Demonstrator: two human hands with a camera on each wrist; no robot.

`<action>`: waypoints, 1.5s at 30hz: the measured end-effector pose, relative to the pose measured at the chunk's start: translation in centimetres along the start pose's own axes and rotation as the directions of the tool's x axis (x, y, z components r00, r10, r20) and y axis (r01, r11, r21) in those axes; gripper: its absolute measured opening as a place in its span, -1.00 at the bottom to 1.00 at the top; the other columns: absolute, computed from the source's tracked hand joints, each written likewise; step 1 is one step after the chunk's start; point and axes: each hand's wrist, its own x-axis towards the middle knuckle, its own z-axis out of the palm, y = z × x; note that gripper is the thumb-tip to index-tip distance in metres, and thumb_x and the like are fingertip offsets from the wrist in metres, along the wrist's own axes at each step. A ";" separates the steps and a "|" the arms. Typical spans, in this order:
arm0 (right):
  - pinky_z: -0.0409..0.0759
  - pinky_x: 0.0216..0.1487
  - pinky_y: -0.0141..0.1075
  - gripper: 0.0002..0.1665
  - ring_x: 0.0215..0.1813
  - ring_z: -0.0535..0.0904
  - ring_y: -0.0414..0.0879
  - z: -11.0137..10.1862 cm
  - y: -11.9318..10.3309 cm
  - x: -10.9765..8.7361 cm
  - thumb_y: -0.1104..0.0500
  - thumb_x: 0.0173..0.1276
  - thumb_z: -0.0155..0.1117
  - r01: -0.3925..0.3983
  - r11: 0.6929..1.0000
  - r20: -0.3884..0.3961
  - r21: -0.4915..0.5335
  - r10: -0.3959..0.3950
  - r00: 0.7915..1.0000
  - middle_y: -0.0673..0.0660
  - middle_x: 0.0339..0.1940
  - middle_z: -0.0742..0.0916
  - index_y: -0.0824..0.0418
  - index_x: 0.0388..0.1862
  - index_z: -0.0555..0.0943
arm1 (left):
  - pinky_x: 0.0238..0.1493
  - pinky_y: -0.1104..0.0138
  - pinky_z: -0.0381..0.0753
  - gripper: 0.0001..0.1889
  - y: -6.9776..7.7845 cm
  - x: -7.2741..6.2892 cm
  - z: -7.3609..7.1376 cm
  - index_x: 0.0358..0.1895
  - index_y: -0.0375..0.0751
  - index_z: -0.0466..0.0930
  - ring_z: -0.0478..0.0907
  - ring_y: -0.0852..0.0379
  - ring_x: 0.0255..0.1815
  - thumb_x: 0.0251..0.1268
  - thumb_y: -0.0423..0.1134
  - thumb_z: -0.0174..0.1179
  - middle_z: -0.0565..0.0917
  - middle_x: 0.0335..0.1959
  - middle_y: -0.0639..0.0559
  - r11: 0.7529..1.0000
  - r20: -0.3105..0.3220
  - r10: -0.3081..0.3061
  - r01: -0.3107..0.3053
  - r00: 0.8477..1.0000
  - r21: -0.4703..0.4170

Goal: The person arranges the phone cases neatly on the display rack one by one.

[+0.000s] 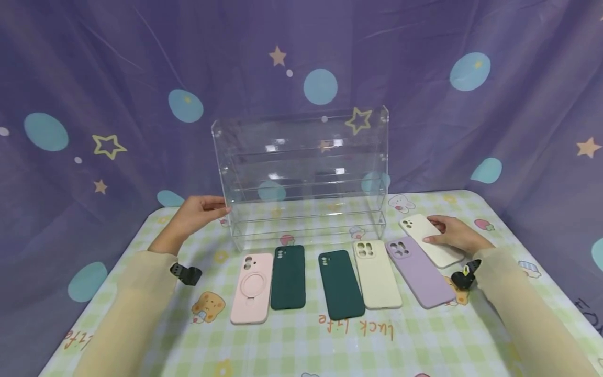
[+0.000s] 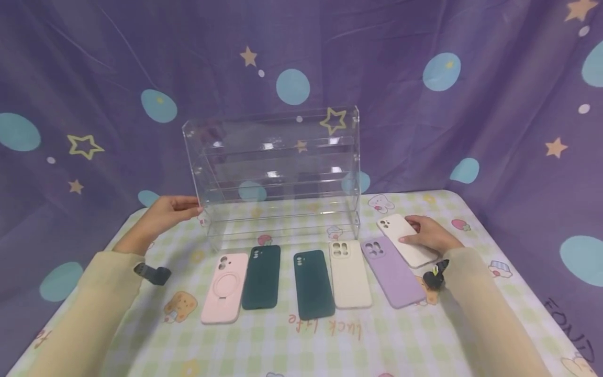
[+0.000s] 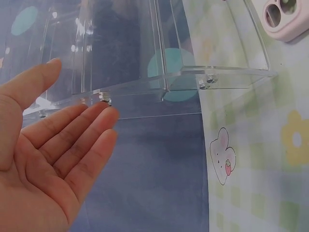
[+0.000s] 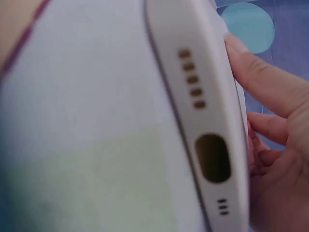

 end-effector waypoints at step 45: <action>0.45 -0.09 -0.31 -0.47 0.02 0.53 0.00 -4.6 -3.1 -3.3 0.00 0.31 0.28 -0.069 0.996 -0.084 -0.052 0.065 0.994 0.34 0.02 0.66 0.39 0.08 0.58 | -0.29 0.27 0.65 -0.64 0.8 0.5 2.0 -0.01 -0.48 0.60 0.69 0.03 -0.35 0.24 -0.24 0.22 0.69 -0.19 -0.30 0.989 -0.211 -0.124 0.138 0.970 0.054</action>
